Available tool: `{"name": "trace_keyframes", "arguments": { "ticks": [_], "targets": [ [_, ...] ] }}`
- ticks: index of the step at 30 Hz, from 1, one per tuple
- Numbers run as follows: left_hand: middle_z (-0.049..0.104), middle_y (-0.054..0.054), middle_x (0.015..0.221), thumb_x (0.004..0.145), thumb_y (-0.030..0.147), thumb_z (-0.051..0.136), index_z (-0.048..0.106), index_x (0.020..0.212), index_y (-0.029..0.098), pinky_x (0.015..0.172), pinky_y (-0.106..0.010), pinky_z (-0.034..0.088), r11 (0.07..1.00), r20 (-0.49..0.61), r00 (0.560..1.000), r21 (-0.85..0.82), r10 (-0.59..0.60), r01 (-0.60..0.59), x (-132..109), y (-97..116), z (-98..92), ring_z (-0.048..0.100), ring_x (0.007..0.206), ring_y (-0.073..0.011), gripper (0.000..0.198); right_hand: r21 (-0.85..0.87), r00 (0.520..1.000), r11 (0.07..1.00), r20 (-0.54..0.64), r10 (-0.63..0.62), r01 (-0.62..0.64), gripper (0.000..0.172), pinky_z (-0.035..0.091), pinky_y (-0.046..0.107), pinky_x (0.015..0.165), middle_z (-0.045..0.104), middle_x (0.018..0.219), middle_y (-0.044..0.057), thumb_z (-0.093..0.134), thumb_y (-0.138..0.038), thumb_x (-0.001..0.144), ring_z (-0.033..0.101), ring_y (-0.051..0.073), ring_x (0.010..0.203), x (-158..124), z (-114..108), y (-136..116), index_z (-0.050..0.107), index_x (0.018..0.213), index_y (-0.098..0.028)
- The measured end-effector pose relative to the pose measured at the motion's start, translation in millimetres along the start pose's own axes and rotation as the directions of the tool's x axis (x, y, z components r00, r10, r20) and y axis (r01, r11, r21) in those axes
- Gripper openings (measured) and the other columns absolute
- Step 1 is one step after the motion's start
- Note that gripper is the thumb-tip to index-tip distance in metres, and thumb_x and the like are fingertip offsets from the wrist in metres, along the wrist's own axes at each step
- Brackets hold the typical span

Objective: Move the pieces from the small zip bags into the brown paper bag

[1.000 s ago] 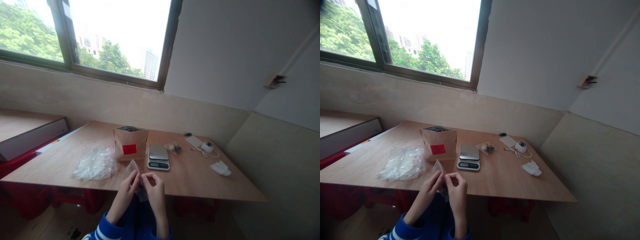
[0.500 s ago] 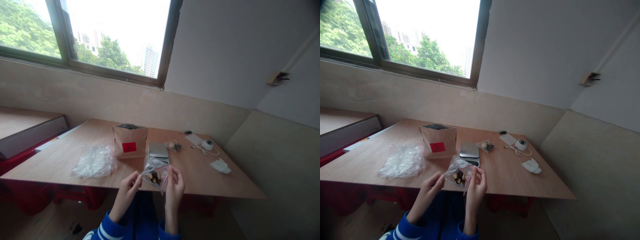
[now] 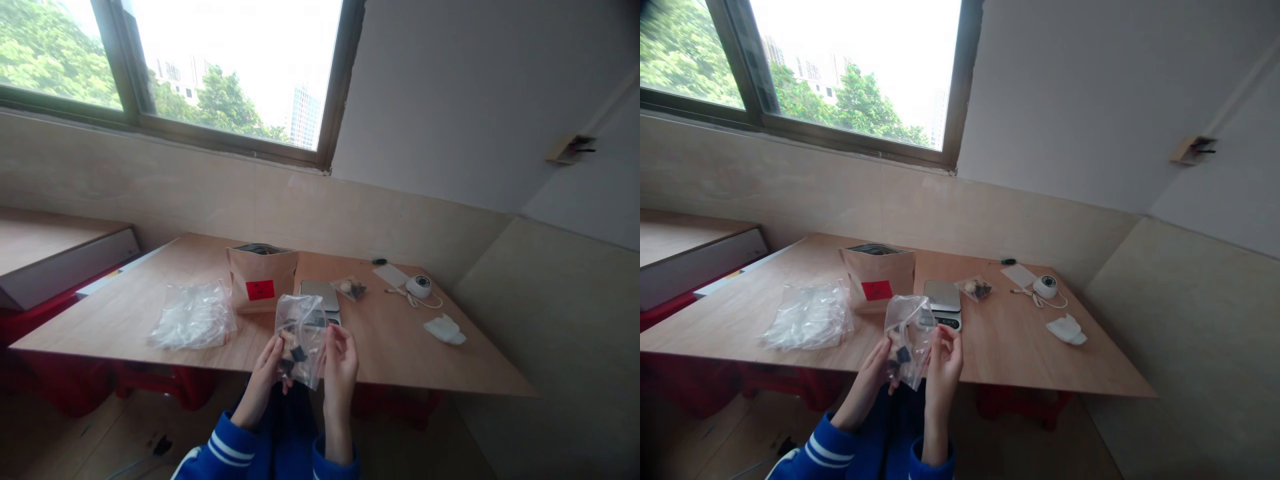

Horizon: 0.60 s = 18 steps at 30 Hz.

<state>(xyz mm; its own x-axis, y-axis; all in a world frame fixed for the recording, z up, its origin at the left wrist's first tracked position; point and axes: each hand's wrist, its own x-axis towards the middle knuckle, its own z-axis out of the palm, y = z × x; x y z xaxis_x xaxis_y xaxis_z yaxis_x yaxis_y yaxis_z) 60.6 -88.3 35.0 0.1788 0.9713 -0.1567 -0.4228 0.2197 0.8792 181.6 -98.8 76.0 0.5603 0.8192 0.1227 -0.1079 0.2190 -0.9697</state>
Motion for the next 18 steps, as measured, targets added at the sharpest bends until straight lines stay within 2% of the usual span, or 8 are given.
{"name": "trace_keyframes", "arguments": {
  "ticks": [2,4,6,9,14,18],
  "targets": [
    [0.059,0.005,0.055,0.069,0.061,0.063,0.051,0.105,0.017,0.033,-0.018,0.035,0.998,-0.103,0.994,0.061,0.023,-0.017,0.7,4.5,-1.3,0.052,0.037,-0.0102,0.059,-0.046,0.996,0.996,-0.021,-0.082,0.081,0.040,0.052,0.027,0.062,0.067,0.090,0.008,0.064,-0.049,0.075,0.065,0.019,0.076,0.1,-4.9,-5.2,0.060,0.098,-0.016],
    [0.060,0.004,0.059,0.067,0.062,0.063,0.050,0.106,0.018,0.034,-0.018,0.036,0.995,-0.147,0.988,0.091,0.050,-0.037,1.8,8.4,-3.5,0.054,0.038,-0.0100,0.060,-0.066,0.992,0.990,0.020,-0.127,0.128,0.035,0.052,0.030,0.071,0.067,0.091,0.008,0.064,-0.045,0.077,0.065,0.019,0.080,-0.5,-9.0,-10.6,0.062,0.097,-0.016],
    [0.062,0.004,0.065,0.067,0.062,0.063,0.050,0.108,0.019,0.035,-0.018,0.037,0.992,-0.166,0.982,0.108,0.088,-0.071,2.1,11.1,-5.2,0.056,0.041,-0.0097,0.061,-0.071,0.984,0.989,0.133,-0.116,0.126,0.029,0.053,0.032,0.076,0.068,0.090,0.008,0.062,-0.042,0.079,0.065,0.019,0.081,-1.7,-10.4,-13.0,0.065,0.094,-0.017],
    [0.063,0.002,0.073,0.067,0.060,0.064,0.050,0.112,0.019,0.036,-0.019,0.038,0.985,-0.153,0.979,0.128,0.136,-0.117,2.0,12.1,-7.0,0.056,0.043,-0.0092,0.063,-0.075,0.944,0.993,0.323,-0.059,0.088,0.027,0.053,0.034,0.083,0.070,0.097,0.009,0.060,-0.040,0.082,0.066,0.022,0.089,-2.8,-6.9,-8.5,0.068,0.094,-0.018],
    [0.063,0.002,0.071,0.066,0.060,0.066,0.052,0.114,0.017,0.035,-0.019,0.038,0.973,-0.136,0.974,0.168,0.180,-0.156,7.4,6.9,-15.5,0.054,0.040,-0.0082,0.066,-0.052,0.900,0.999,0.435,0.034,-0.013,0.041,0.052,0.036,0.088,0.069,0.106,0.010,0.065,-0.040,0.079,0.066,0.024,0.098,-2.4,1.1,7.4,0.062,0.113,-0.016],
    [0.063,0.001,0.065,0.069,0.058,0.064,0.056,0.109,0.015,0.035,-0.018,0.035,0.959,-0.088,0.978,0.230,0.191,-0.167,11.5,3.1,-22.6,0.052,0.038,-0.0077,0.059,-0.015,0.834,0.994,0.542,0.100,-0.109,0.058,0.052,0.037,0.089,0.065,0.119,0.010,0.068,-0.037,0.076,0.064,0.024,0.104,-4.3,4.5,10.8,0.051,0.129,-0.019]
  ]
}}
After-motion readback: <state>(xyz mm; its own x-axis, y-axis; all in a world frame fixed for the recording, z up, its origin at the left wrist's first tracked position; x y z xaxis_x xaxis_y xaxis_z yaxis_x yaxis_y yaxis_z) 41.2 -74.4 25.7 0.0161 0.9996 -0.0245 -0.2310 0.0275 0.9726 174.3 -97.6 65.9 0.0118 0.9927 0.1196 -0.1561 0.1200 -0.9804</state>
